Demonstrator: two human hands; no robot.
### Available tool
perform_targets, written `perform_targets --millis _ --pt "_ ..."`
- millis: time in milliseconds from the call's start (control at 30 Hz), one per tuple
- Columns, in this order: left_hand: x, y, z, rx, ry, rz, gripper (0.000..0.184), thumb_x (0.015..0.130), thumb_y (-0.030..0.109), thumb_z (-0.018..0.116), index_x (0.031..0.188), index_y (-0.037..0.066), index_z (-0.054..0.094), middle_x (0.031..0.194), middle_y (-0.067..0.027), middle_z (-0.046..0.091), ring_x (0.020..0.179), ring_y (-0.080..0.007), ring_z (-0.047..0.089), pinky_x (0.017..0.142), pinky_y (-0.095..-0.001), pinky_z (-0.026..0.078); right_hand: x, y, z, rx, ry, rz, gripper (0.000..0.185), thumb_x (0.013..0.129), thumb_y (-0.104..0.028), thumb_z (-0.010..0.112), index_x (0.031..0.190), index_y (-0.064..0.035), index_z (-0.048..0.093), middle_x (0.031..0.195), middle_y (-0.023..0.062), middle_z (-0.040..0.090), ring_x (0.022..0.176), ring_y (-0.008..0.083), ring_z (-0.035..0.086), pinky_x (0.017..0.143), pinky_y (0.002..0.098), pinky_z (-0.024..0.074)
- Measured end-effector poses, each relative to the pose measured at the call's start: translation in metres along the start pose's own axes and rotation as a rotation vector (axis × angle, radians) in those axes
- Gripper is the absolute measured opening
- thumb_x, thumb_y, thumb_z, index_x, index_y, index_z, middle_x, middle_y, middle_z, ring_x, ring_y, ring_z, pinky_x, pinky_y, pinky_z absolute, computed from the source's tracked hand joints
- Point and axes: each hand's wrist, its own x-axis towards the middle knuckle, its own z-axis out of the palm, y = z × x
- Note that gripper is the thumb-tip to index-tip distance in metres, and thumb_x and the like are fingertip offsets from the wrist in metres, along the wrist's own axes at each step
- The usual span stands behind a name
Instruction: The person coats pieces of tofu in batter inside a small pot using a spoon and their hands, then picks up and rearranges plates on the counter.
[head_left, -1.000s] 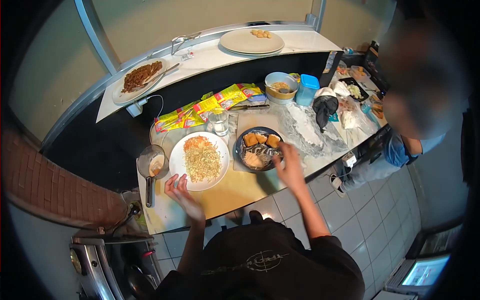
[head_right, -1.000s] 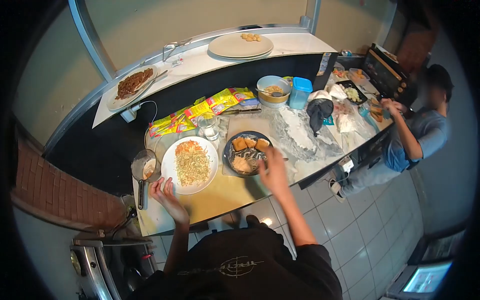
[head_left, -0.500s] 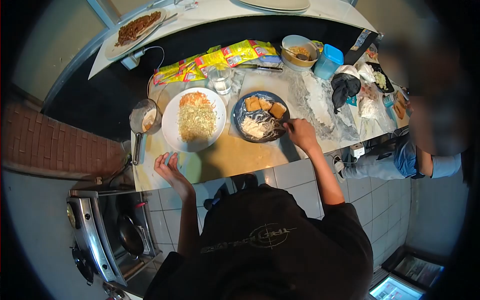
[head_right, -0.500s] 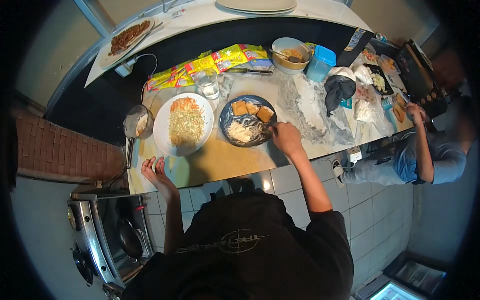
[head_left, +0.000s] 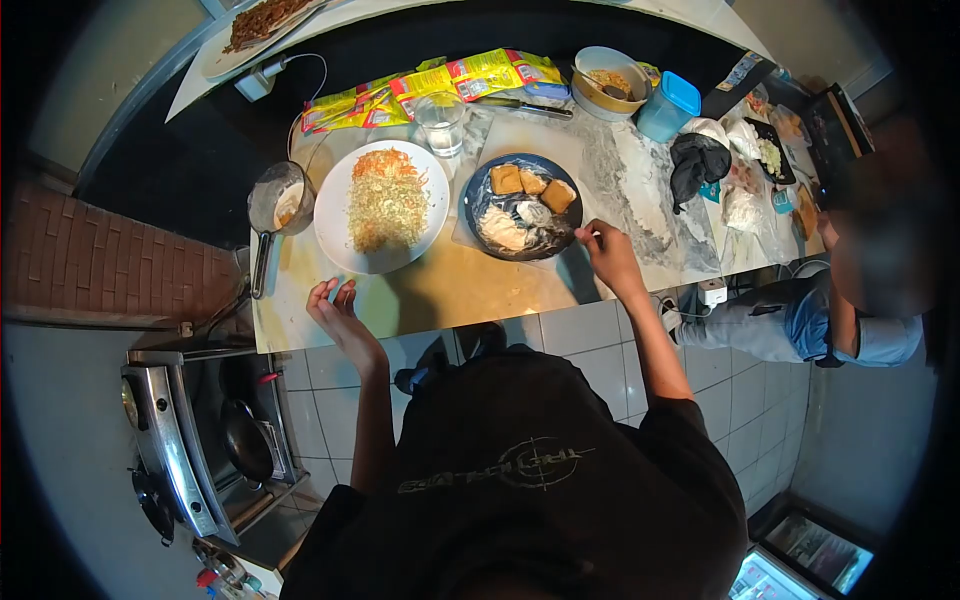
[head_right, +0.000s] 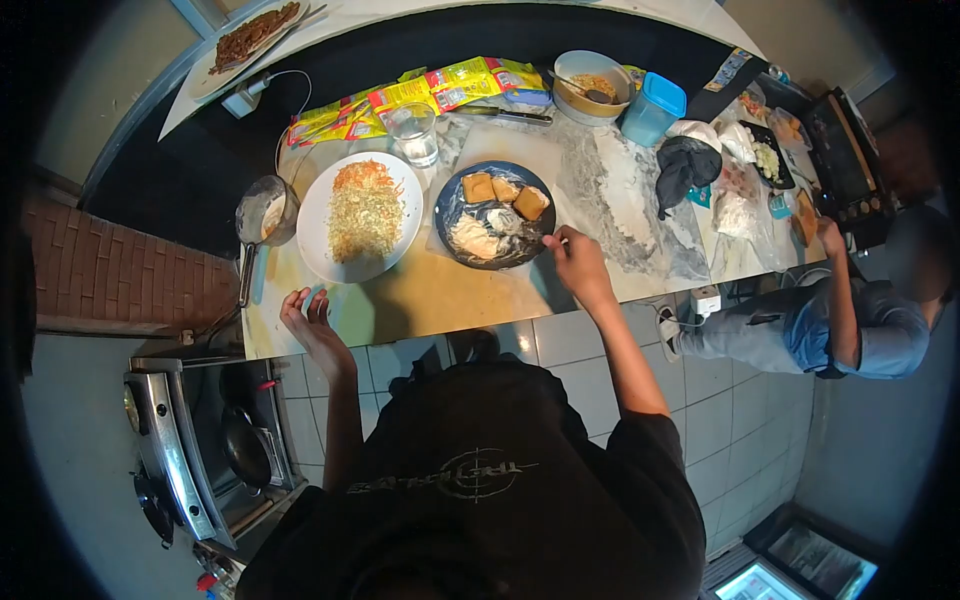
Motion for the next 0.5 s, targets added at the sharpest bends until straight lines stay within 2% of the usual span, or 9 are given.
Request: perform_targets --millis 33,133,267,333,433,500 --pt "0.000 0.000 -0.001 -0.010 -0.005 0.004 0.037 0.104 0.038 0.035 0.124 0.006 0.040 0.116 -0.0078 0.048 0.103 -0.0189 0.053 0.096 -0.0337 0.038 -0.004 0.006 0.005 0.133 -0.008 0.034 0.025 0.091 -0.025 0.062 0.087 -0.0007 0.064 0.067 0.0218 0.062 0.066 0.0368 0.064 0.061 0.0438 0.0467" --pt "0.004 -0.004 -0.005 0.019 -0.016 0.017 0.042 0.102 0.042 0.038 0.126 0.007 0.039 0.117 -0.0077 0.049 0.105 -0.0207 0.054 0.095 -0.0349 0.039 -0.012 0.014 0.005 0.193 -0.035 0.108 0.026 0.092 -0.025 0.062 0.088 0.0001 0.061 0.066 0.0208 0.062 0.066 0.0340 0.065 0.061 0.0403 0.0474" --pt "0.002 -0.006 -0.001 0.025 -0.028 -0.027 0.040 0.103 0.040 0.038 0.126 0.007 0.039 0.117 -0.0081 0.049 0.104 -0.0209 0.054 0.095 -0.0351 0.039 -0.021 -0.002 -0.009 0.033 -0.176 0.198 0.022 0.091 -0.023 0.062 0.089 -0.0008 0.059 0.066 0.0211 0.062 0.066 0.0370 0.065 0.060 0.0429 0.0480" --pt "0.001 -0.005 0.003 -0.005 -0.074 -0.027 0.039 0.103 0.038 0.036 0.126 0.007 0.039 0.117 -0.0085 0.049 0.105 -0.0212 0.054 0.095 -0.0349 0.040 -0.027 -0.009 -0.011 -0.200 -0.065 -0.033 0.016 0.091 -0.019 0.060 0.089 -0.0032 0.057 0.064 0.0209 0.062 0.065 0.0402 0.063 0.057 0.0477 0.0475" --pt "0.003 -0.004 0.008 -0.023 -0.083 -0.012 0.034 0.105 0.034 0.032 0.124 0.006 0.040 0.116 -0.0087 0.049 0.102 -0.0197 0.054 0.094 -0.0333 0.040 -0.032 -0.034 -0.028 -0.349 0.055 -0.102 0.011 0.090 -0.016 0.058 0.091 -0.0058 0.056 0.063 0.0203 0.061 0.064 0.0423 0.062 0.055 0.0520 0.0462" --pt "0.004 -0.003 0.010 -0.020 -0.084 -0.014 0.034 0.105 0.033 0.031 0.124 0.006 0.040 0.116 -0.0090 0.049 0.102 -0.0198 0.054 0.094 -0.0333 0.040 -0.033 -0.051 -0.041 -0.321 0.068 -0.091 0.010 0.092 -0.016 0.057 0.091 -0.0055 0.055 0.062 0.0214 0.059 0.063 0.0426 0.061 0.055 0.0517 0.0440"
